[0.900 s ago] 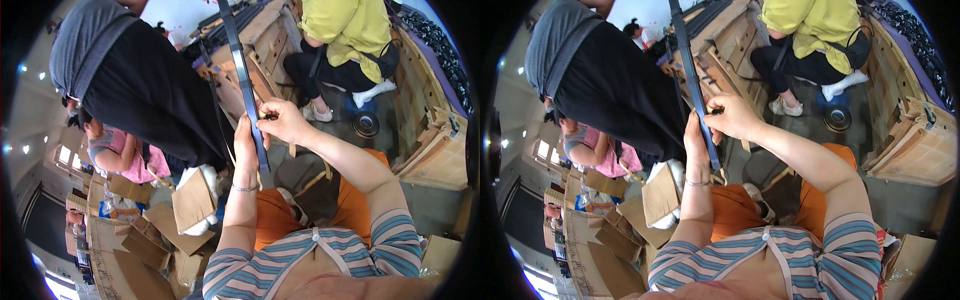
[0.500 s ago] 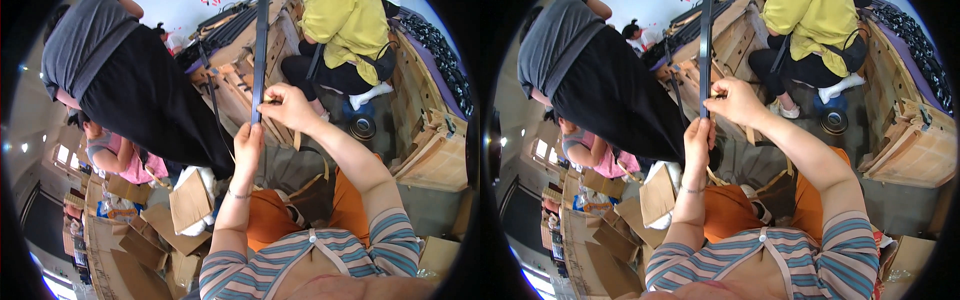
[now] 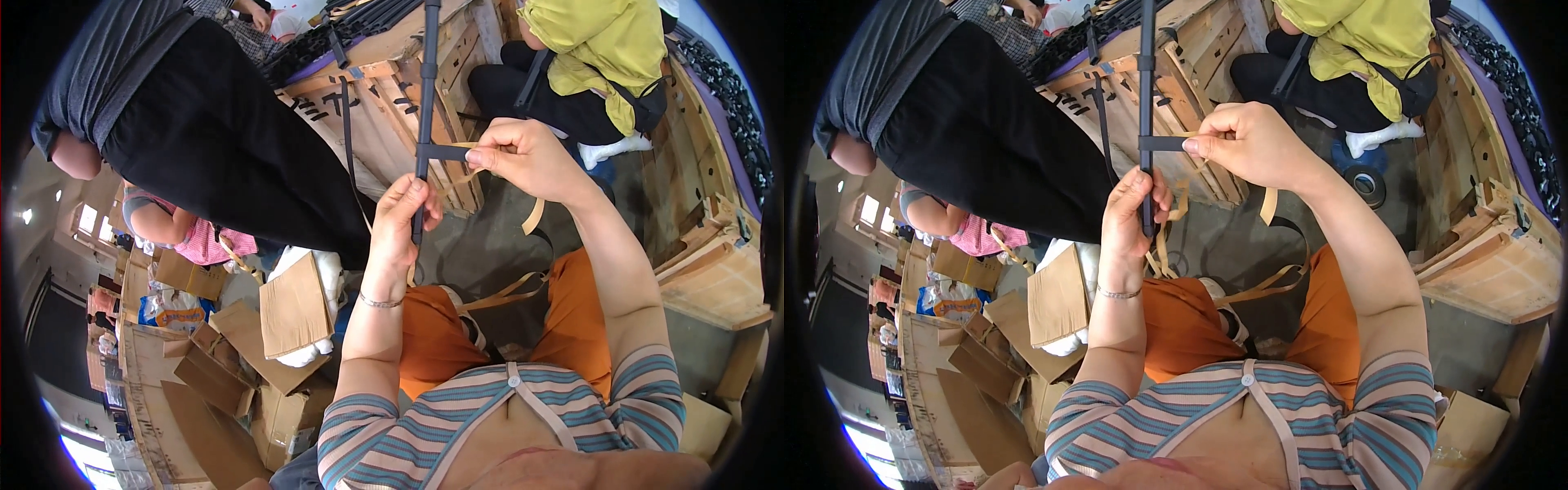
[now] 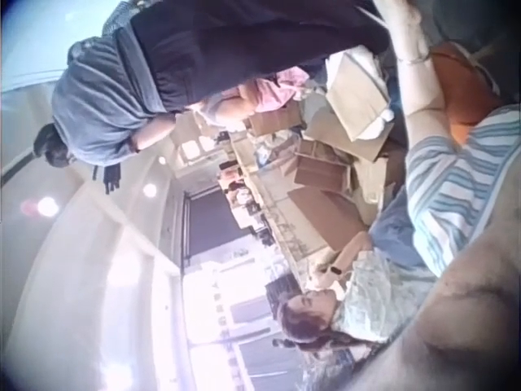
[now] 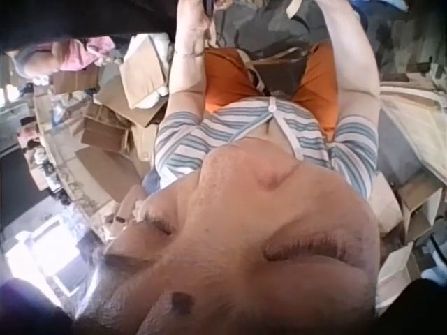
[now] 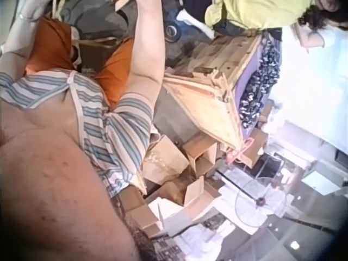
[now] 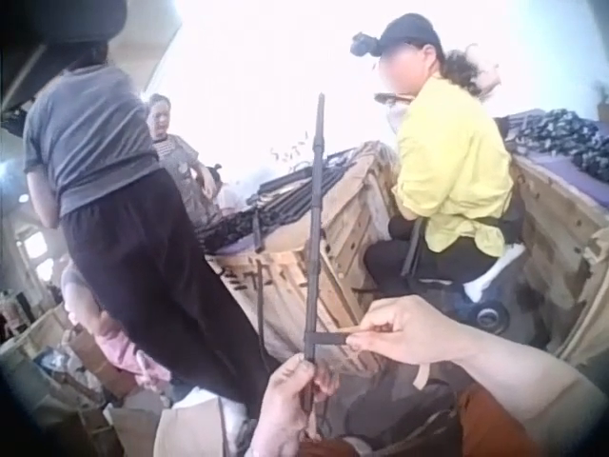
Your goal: Wrapping black adhesive tape around a plastic rod for manufacturing assembly.
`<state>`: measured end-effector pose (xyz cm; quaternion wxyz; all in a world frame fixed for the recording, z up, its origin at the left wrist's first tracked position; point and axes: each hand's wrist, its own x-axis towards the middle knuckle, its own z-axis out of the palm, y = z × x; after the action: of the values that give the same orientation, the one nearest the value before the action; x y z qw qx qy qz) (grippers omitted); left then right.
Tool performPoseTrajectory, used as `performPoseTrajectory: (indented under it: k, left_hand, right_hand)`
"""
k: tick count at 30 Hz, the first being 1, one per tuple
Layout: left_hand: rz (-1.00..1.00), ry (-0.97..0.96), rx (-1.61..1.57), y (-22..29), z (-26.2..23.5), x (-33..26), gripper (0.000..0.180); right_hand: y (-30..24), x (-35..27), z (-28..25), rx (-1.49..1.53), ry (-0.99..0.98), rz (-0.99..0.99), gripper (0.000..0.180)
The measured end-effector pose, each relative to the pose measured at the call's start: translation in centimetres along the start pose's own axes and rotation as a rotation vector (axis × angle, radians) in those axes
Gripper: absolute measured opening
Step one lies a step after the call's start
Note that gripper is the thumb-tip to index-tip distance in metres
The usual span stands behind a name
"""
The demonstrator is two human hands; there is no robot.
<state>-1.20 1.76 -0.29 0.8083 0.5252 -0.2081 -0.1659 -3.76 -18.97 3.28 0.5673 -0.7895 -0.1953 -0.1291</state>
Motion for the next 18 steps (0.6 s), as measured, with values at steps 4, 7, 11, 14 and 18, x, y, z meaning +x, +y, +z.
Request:
performPoseTrajectory:
  k: [4, 7, 11, 14, 18]
  left_hand:
    - [0.018, -0.039, 0.005, 0.6, -0.3, -0.5, 0.029]
    - [0.013, -0.062, -0.073, 0.8, 0.0, -0.7, 0.026]
    - [0.017, -0.162, -0.047, 0.7, -1.0, -0.7, 0.024]
    - [0.066, -0.19, -0.049, 1.2, -0.7, -0.9, 0.027]
    - [0.097, -0.137, -0.072, 0.8, -0.4, -0.7, 0.031]
  right_hand:
    - [-0.2, -0.2, 0.4, 0.001, -0.009, 0.041, 0.018]
    - [-0.4, -0.3, 0.6, 0.04, 0.018, -0.008, 0.017]
    - [-1.0, -0.4, 0.4, -0.026, 0.015, -0.021, 0.016]
    - [-0.9, -0.6, -0.2, -0.055, 0.017, -0.025, 0.016]
    - [-1.1, -0.9, -0.5, -0.021, 0.013, -0.022, 0.016]
